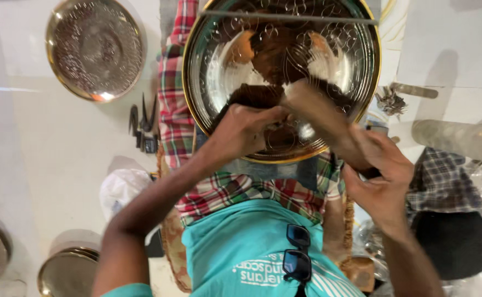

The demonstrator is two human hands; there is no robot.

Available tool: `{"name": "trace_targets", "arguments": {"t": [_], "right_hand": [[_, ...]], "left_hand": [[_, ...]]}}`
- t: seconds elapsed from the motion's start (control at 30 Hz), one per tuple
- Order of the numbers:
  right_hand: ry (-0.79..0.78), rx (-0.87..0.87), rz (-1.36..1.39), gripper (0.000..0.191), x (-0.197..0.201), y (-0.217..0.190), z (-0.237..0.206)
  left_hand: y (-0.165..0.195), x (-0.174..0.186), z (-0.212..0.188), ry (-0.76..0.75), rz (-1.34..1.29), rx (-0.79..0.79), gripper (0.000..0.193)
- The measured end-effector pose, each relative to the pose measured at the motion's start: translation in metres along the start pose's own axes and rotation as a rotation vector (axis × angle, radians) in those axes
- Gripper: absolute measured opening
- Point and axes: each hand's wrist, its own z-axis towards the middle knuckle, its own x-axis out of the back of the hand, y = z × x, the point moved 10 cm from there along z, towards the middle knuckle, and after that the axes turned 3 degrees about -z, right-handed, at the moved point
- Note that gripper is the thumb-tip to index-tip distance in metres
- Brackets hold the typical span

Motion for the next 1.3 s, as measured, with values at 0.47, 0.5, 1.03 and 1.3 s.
{"name": "trace_targets", "arguments": {"t": [0.47,0.5,1.03,1.3], "right_hand": [[0.177,-0.26,0.094,0.066,-0.037,0.024,-0.088],[0.216,-0.321,0.105,0.058,-0.036,0.03,-0.096],[0.354,-0.532,0.187,0.058,-0.056,0.049,-0.142],[0.429,-0.551,0.58,0.026,-0.041,0.126,-0.023]], "left_hand": [[-0.026,-0.056,0.015,-0.527,0.006,-0.032,0.061],[-0.025,-0.058,0.016,-0.551,-0.002,-0.042,0.065],[0.006,-0.042,0.047,-0.429,-0.113,-0.263,0.041],[-0.032,0.091,-0.055,0.917,-0.387,-0.053,0.022]]}}
